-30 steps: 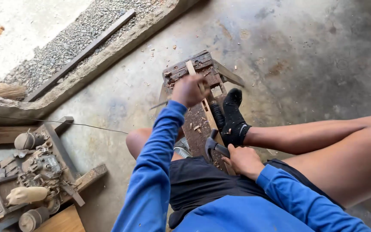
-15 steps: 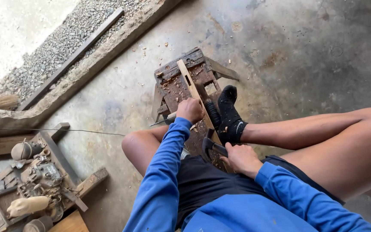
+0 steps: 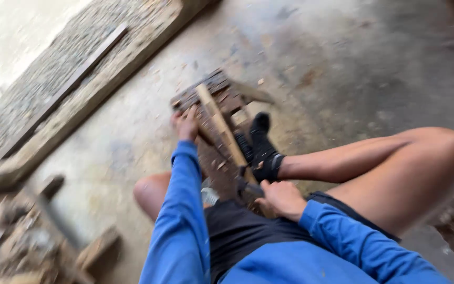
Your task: Using a hammer and chisel to carve a mortise or groove into a piece of wood on a workbench.
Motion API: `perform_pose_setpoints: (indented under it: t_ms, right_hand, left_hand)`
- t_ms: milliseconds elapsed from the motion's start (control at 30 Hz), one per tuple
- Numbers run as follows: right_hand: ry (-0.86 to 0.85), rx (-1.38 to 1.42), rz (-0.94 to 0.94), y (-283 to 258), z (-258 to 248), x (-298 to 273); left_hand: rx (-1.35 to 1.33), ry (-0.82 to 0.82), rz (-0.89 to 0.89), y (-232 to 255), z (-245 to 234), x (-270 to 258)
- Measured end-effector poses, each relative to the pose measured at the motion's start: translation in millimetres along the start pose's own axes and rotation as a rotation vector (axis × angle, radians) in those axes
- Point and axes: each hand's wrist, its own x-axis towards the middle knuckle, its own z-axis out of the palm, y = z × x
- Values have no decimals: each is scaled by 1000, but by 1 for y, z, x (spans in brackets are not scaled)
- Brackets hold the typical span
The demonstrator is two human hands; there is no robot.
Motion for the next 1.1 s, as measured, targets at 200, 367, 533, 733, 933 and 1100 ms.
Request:
perform_pose_setpoints:
  t_ms: [200, 367, 533, 733, 933, 1100]
  right_hand:
    - [23, 341, 49, 5, -24, -28]
    - [125, 699, 174, 3, -52, -44]
    - [272, 891, 165, 7, -53, -36]
    - [331, 1079, 117, 13, -39, -30]
    - [271, 1187, 177, 12, -44, -39]
    - [338, 1185, 130, 20, -36, -39]
  left_hand:
    - [329, -126, 272, -44, 39, -34]
    - [330, -67, 241, -19, 27, -65]
    - [788, -234, 719, 96, 8, -143]
    - [1435, -479, 741, 98, 56, -158]
    - [1289, -345, 674, 62, 95, -146]
    - [1231, -320, 565, 80, 98, -150]
